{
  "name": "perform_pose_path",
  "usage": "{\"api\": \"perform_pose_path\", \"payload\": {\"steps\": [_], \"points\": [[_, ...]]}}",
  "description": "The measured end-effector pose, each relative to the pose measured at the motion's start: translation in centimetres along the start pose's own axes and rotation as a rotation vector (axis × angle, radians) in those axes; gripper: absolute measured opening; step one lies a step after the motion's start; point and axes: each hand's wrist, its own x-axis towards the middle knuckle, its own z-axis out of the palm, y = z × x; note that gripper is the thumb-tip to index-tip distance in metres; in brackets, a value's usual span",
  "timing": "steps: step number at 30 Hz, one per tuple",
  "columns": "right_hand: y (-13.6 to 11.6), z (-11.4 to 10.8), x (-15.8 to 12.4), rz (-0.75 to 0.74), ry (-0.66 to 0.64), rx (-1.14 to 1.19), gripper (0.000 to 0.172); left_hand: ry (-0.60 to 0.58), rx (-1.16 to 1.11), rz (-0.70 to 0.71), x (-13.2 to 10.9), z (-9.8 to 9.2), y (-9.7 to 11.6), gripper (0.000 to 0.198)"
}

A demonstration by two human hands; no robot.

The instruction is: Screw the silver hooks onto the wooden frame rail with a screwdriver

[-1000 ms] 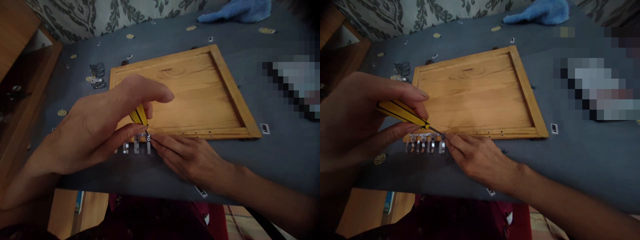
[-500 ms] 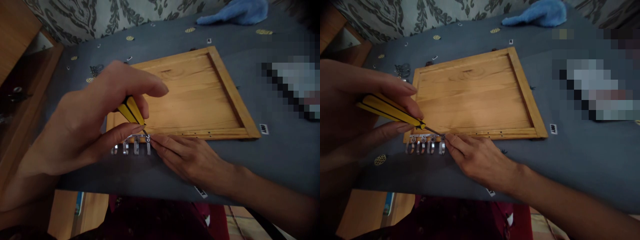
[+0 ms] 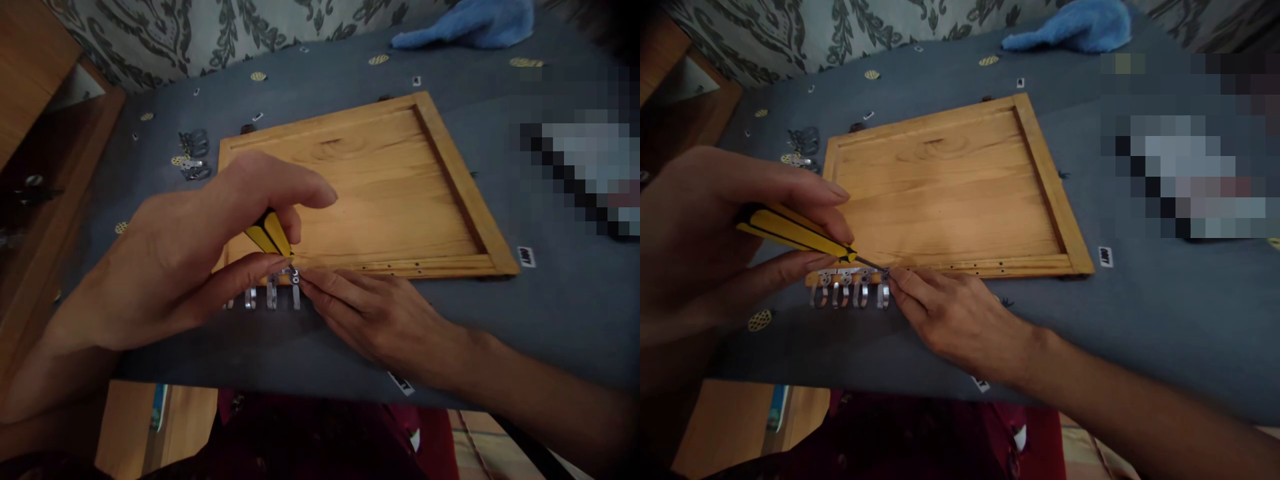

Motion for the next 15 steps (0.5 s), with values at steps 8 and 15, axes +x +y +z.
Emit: {"api": "perform_pose_path", "payload": {"steps": [8,15], "points": [[-0.02,-0.04,-0.07,-0.003,0.0,-0.003,0.03,-0.011,0.052,0.024,-0.18,-0.05,-0.16,0.038],[0.02,0.06,-0.06,-0.013,0.038,0.002,0.028,0.056,0.218,0.118,0.29,0.35,0.23,0.031]]}}
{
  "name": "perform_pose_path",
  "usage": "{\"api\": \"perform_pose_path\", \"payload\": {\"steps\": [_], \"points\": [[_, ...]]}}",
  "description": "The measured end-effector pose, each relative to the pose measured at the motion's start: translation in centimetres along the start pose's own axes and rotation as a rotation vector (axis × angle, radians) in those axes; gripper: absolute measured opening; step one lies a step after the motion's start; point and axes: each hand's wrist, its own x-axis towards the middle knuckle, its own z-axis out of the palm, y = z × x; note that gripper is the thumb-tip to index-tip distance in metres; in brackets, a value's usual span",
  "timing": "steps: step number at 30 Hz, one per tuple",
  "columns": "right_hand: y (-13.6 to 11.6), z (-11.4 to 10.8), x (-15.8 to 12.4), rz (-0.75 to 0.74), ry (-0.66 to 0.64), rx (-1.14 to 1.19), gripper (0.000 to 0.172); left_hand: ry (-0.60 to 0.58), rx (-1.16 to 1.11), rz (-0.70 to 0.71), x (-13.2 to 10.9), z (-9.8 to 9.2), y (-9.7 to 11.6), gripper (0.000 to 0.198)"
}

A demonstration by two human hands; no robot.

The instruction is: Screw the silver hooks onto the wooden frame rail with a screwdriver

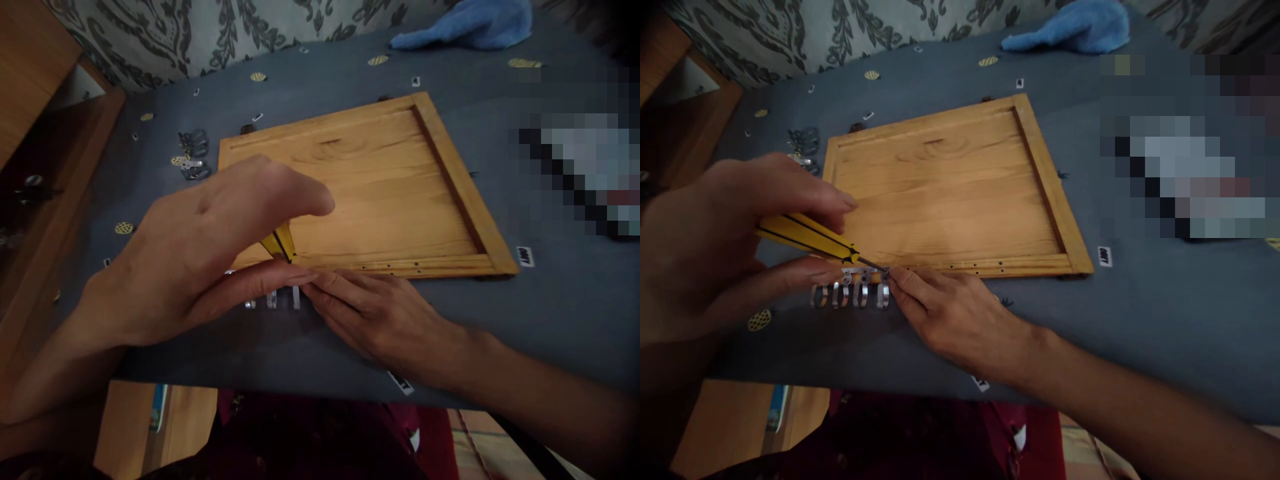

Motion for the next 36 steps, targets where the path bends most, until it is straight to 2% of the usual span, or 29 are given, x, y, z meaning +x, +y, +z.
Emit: {"api": "perform_pose_path", "payload": {"steps": [5,9,12,17,21,24,32,36], "points": [[-0.05,0.02,0.02,-0.002,-0.017,-0.001,0.027,0.045,-0.036,0.072,0.18,0.31,0.28,0.023],[-0.03,-0.03,0.02,0.002,-0.017,-0.001,0.029,0.047,0.012,-0.029,0.09,0.23,0.27,0.027],[0.02,-0.09,-0.01,0.003,-0.034,0.01,0.027,0.025,-0.045,-0.084,0.03,0.1,0.14,0.029],[0.08,0.08,-0.11,0.006,-0.027,0.023,0.027,-0.024,0.004,-0.009,0.05,0.34,-0.11,0.031],[0.02,0.12,-0.09,0.006,-0.017,0.017,0.028,0.018,0.116,0.005,-0.17,0.66,-0.07,0.036],[-0.07,-0.03,0.0,0.011,-0.015,0.015,0.026,0.026,0.149,-0.003,-0.32,0.64,0.13,0.033],[-0.16,0.11,-0.06,0.017,0.011,0.009,0.026,-0.013,0.018,0.131,0.15,0.4,0.07,0.029],[-0.09,0.07,-0.06,0.011,-0.006,-0.011,0.027,0.014,-0.011,0.13,0.24,0.95,-0.1,0.03]]}}
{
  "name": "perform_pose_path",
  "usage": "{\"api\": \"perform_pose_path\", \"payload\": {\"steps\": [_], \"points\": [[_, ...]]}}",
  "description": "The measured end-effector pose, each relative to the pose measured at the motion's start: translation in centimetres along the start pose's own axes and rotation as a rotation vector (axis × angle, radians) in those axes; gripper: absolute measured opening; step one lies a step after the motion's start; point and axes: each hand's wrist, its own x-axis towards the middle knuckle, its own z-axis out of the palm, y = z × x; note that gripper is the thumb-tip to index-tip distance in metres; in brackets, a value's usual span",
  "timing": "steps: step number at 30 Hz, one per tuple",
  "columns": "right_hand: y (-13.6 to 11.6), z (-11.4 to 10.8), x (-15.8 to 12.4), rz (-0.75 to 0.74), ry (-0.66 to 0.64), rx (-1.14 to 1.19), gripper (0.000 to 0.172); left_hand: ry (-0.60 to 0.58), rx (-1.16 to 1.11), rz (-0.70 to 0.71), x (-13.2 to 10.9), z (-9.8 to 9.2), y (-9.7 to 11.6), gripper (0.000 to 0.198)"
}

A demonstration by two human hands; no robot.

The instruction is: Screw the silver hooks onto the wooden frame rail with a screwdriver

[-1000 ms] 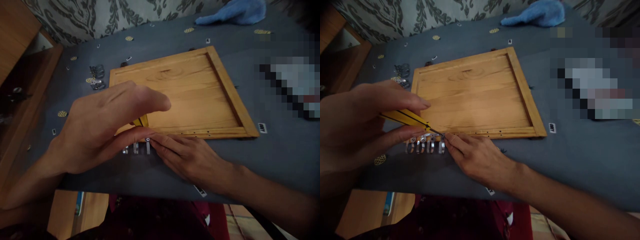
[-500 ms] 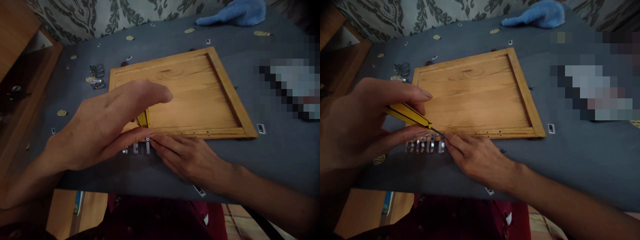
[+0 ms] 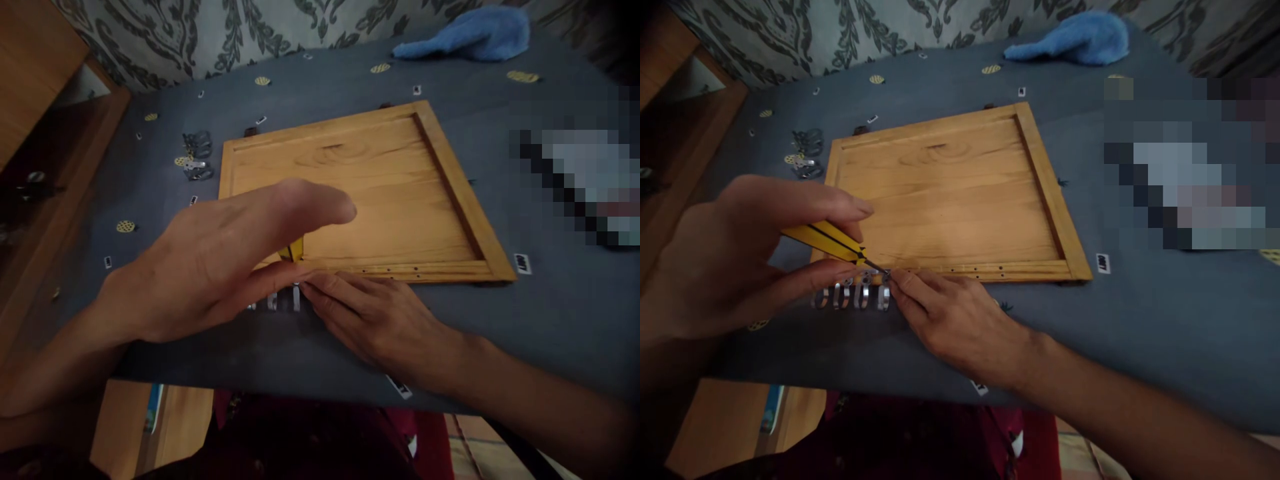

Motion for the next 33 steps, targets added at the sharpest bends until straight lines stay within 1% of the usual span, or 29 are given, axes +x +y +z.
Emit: {"api": "perform_pose_path", "payload": {"steps": [2,4,9,14,18,20,23,25,27,29,33], "points": [[0.0,0.0,0.0,0.004,-0.001,-0.001,0.028,0.01,0.0,-0.004,0.0,0.2,-0.1,0.03],[0.0,0.0,0.0,0.007,0.002,0.012,0.027,-0.005,-0.021,-0.008,-0.1,0.3,-0.3,0.031],[0.0,0.0,0.0,0.0,0.007,0.034,0.023,-0.039,-0.058,-0.042,-0.3,-0.1,-0.8,0.038],[0.1,0.1,-0.1,-0.004,0.0,0.043,0.024,-0.02,-0.087,-0.074,-0.7,-0.1,-1.0,0.042],[0.1,0.2,-0.1,-0.004,0.018,0.051,0.023,-0.049,-0.139,-0.075,-0.7,-0.2,-1.1,0.046],[0.2,0.2,-0.1,-0.003,0.011,0.071,0.025,-0.027,-0.168,-0.077,-0.5,-0.4,-0.9,0.05],[0.2,0.0,0.0,0.002,0.002,0.09,0.025,0.059,-0.267,-0.108,-0.2,-1.0,-0.6,0.055],[0.2,0.0,0.0,0.005,-0.003,0.082,0.025,0.084,-0.293,-0.13,0.0,-1.3,-0.5,0.059],[0.1,0.0,0.0,0.0,-0.007,0.066,0.026,0.049,-0.297,-0.128,0.0,-1.4,-0.4,0.058],[0.1,0.0,0.0,-0.002,-0.003,0.048,0.027,0.017,-0.28,-0.12,0.1,-1.3,-0.5,0.052],[0.1,-0.1,0.1,0.013,0.004,0.033,0.028,0.035,-0.141,-0.042,0.2,-0.9,-0.6,0.045]]}}
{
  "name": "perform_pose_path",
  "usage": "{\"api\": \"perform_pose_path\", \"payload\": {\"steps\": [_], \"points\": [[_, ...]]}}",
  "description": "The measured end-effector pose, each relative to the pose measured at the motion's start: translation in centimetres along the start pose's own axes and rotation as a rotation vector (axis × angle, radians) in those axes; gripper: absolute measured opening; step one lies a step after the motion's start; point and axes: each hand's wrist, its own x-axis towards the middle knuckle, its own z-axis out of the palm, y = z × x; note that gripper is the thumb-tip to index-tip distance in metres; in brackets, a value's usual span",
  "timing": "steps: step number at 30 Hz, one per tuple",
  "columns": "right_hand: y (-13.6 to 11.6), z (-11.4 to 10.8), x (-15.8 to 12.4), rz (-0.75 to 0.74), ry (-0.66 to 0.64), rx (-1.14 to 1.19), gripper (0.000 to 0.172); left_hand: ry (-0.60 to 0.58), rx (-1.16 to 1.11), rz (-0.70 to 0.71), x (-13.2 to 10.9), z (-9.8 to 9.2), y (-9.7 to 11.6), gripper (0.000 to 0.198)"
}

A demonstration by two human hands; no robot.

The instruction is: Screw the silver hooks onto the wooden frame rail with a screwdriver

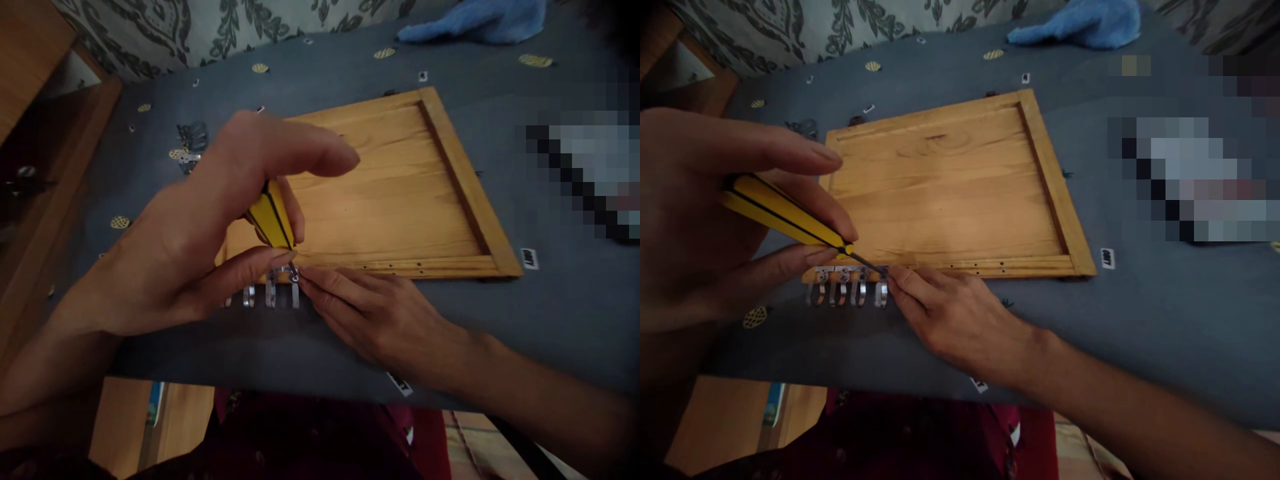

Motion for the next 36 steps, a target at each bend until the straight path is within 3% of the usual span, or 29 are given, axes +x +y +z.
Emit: {"api": "perform_pose_path", "payload": {"steps": [14,22,28,33,36], "points": [[-0.1,0.1,0.0,-0.012,-0.011,0.0,0.026,-0.049,0.076,-0.034,-0.6,0.2,-0.2,0.048],[0.0,0.2,-0.1,-0.012,0.004,-0.008,0.027,-0.074,0.046,-0.022,0.0,0.6,0.4,0.033],[0.0,0.1,-0.1,-0.02,-0.021,-0.009,0.026,0.081,-0.026,-0.047,0.1,-0.2,0.9,0.029],[0.0,0.2,-0.2,-0.012,-0.019,-0.037,0.029,-0.024,0.065,-0.041,0.2,0.3,0.6,0.031],[0.0,0.2,-0.2,-0.014,-0.023,-0.045,0.029,-0.03,0.095,-0.028,0.3,0.5,0.5,0.031]]}}
